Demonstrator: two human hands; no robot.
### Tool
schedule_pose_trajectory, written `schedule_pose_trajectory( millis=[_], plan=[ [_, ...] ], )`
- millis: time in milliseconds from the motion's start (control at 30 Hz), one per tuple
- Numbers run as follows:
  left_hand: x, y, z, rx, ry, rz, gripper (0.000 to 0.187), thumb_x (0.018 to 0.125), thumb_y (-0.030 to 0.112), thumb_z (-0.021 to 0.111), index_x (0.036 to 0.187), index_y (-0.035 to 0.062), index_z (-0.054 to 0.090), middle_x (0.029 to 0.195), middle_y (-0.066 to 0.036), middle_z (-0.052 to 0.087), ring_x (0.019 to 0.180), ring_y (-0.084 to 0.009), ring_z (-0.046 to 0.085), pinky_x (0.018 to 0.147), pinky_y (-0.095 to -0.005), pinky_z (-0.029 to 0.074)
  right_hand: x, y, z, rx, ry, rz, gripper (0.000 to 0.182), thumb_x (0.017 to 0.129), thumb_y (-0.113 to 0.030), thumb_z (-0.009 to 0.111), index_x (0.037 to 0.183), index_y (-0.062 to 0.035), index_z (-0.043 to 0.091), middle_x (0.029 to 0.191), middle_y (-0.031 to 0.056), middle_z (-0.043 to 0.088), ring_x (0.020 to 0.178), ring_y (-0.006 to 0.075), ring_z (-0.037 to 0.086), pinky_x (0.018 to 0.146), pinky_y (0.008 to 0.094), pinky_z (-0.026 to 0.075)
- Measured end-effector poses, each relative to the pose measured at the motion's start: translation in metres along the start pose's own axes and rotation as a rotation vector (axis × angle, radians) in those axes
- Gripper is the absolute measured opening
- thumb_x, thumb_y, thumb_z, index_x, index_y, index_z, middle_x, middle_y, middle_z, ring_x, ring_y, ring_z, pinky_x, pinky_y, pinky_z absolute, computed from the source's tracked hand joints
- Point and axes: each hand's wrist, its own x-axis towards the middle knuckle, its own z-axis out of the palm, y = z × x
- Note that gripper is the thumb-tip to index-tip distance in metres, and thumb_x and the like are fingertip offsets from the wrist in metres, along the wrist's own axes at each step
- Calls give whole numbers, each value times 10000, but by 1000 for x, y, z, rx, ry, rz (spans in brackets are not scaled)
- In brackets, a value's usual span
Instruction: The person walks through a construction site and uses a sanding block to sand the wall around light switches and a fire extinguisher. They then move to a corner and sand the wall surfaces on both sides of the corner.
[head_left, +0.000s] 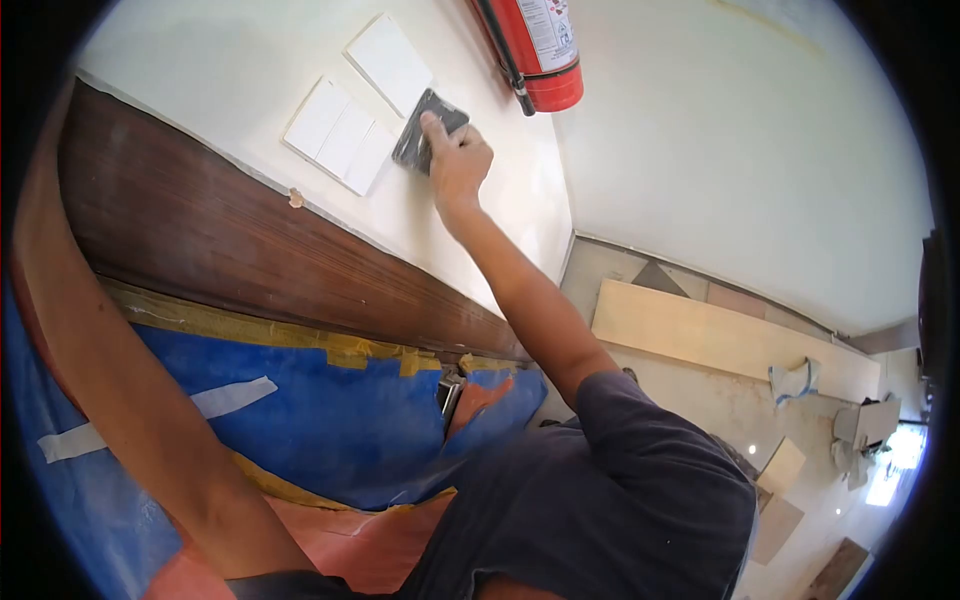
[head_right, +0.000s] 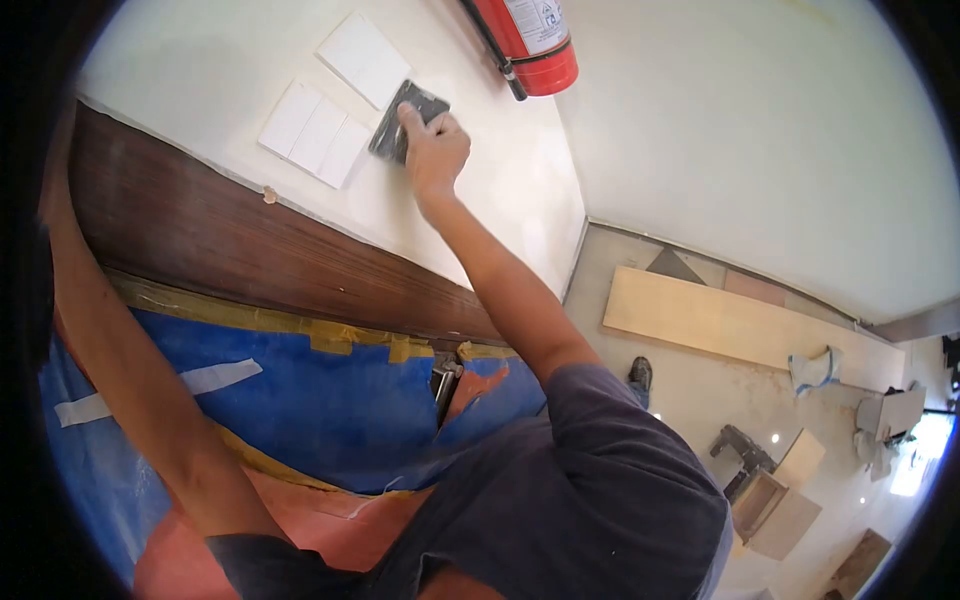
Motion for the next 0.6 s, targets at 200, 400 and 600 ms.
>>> schedule_pose_trajectory(
  millis=[200,400,600],
  plan=[
    [19,-33,-11,-91,43,28,401,760,308,635,735,-80,733,716,-230,704,642,-372,658,640,-486,514,39,-21,12,-53,50,0,527,829,-382,823,576,-78,475,584,38,513,592,146,437,591,366,413],
    [30,-26,-29,-25,12,-71,337,771,265,652,735,-57,744,731,-198,719,648,-317,661,618,-444,513,30,-8,8,40,15,30,531,850,-291,827,564,-110,418,583,18,523,557,117,434,538,321,387],
    [32,-43,-14,-173,76,-71,276,757,234,691,706,-34,739,692,-141,692,643,-269,630,652,-416,516,16,-15,5,-87,-30,-50,539,858,-326,811,569,-89,423,570,15,470,586,136,406,567,350,396]
  ],
)
